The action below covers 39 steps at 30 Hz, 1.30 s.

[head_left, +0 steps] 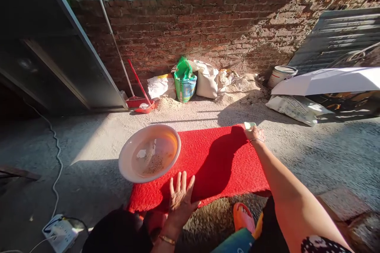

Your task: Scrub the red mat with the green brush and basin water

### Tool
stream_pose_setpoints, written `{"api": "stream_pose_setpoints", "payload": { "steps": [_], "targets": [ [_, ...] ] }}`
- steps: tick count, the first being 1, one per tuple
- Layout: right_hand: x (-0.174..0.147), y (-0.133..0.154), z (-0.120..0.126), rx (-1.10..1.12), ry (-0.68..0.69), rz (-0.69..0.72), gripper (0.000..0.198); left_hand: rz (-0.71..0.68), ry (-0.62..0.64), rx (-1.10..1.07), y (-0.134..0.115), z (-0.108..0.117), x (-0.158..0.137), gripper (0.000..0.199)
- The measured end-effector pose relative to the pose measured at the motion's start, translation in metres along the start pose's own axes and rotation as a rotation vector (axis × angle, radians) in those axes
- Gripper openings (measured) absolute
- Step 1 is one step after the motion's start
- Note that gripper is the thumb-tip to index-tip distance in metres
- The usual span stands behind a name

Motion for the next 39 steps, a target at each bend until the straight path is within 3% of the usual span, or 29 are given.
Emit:
{"api": "stream_pose_setpoints", "payload": {
  "steps": [3, 8, 11, 13, 15, 22, 26, 29, 35, 39],
  "targets": [
    [-0.021, 0.035, -0.022, 0.021, 0.068, 0.081, 0.044, -0.021, -0.022, 0.028, 0.0, 0.002, 0.001, 0.086],
    [-0.077, 0.128, -0.086, 0.07, 0.232, 0.371, 0.038, -0.028, -0.008, 0.014, 0.002, 0.012, 0.001, 0.088],
    [-0.093, 0.15, -0.104, 0.06, 0.269, 0.455, 0.036, -0.023, -0.017, -0.009, 0.001, 0.015, 0.0, 0.089],
    [-0.087, 0.139, -0.102, 0.037, 0.257, 0.432, 0.037, -0.021, -0.019, -0.007, 0.001, 0.015, 0.001, 0.088],
    [-0.07, 0.11, -0.088, 0.008, 0.222, 0.361, 0.041, -0.021, -0.015, 0.009, 0.0, 0.011, 0.002, 0.087],
    [-0.018, -0.028, -0.01, -0.032, 0.029, -0.025, 0.045, -0.003, 0.01, 0.037, 0.0, 0.002, 0.006, 0.078],
    [-0.015, -0.064, 0.005, 0.022, -0.003, -0.112, 0.045, 0.018, 0.06, 0.031, 0.003, 0.005, 0.006, 0.074],
    [-0.017, -0.05, -0.005, 0.087, 0.005, -0.052, 0.041, 0.015, 0.073, 0.036, 0.004, 0.007, 0.006, 0.075],
    [-0.049, 0.044, -0.058, 0.108, 0.128, 0.313, 0.042, -0.033, 0.017, 0.118, 0.006, 0.001, 0.004, 0.069],
    [-0.074, 0.081, -0.085, 0.095, 0.196, 0.397, 0.043, -0.041, 0.058, 0.104, 0.008, -0.001, 0.003, 0.078]
  ]
}}
Point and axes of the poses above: each hand's wrist, its own x-axis towards the middle knuckle, its own z-axis out of the back of the hand, y = z × x, the point moved 5 cm from there along x, towards the middle knuckle, and after that the axes turned 6 degrees about x, right-handed, at the moved point
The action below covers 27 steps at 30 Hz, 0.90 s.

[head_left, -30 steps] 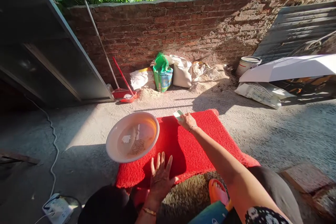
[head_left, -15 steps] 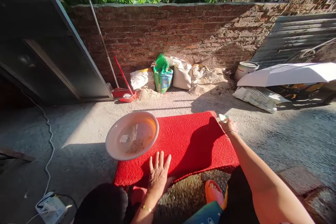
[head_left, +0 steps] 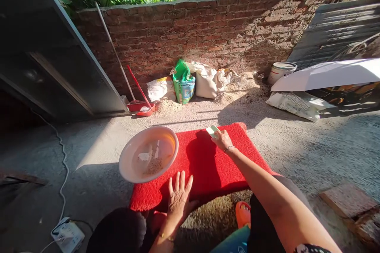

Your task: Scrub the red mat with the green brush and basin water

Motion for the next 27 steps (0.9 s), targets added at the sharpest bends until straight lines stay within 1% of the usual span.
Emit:
{"api": "stream_pose_setpoints", "payload": {
  "steps": [3, 7, 9, 13, 15, 19, 22, 25, 27],
  "targets": [
    [0.0, 0.003, -0.002, -0.035, 0.014, -0.03, 0.043, 0.009, 0.006, -0.012, -0.001, 0.003, 0.001, 0.081],
    [0.003, -0.008, 0.013, -0.088, -0.024, -0.16, 0.046, 0.01, 0.0, -0.024, -0.002, 0.005, 0.001, 0.083],
    [0.003, -0.005, 0.016, -0.085, -0.029, -0.153, 0.047, 0.012, -0.009, -0.035, -0.002, 0.005, 0.001, 0.083],
    [0.0, 0.004, 0.008, -0.063, 0.012, -0.098, 0.047, 0.009, -0.032, -0.046, -0.001, 0.004, 0.0, 0.083],
    [0.0, 0.001, 0.009, -0.065, 0.011, -0.128, 0.047, 0.009, -0.039, -0.044, 0.0, 0.005, 0.0, 0.082],
    [0.002, -0.009, 0.018, -0.082, -0.027, -0.197, 0.047, -0.006, -0.052, -0.023, -0.001, 0.006, 0.001, 0.081],
    [0.002, -0.007, 0.015, -0.05, -0.015, -0.171, 0.048, -0.02, -0.063, -0.012, -0.001, 0.005, 0.0, 0.081],
    [0.001, -0.006, 0.009, -0.011, 0.015, -0.14, 0.049, -0.02, -0.105, -0.006, 0.0, 0.005, 0.0, 0.072],
    [0.002, -0.013, 0.011, -0.006, 0.012, -0.157, 0.049, -0.008, -0.125, 0.017, 0.0, 0.006, 0.0, 0.063]
  ]
}}
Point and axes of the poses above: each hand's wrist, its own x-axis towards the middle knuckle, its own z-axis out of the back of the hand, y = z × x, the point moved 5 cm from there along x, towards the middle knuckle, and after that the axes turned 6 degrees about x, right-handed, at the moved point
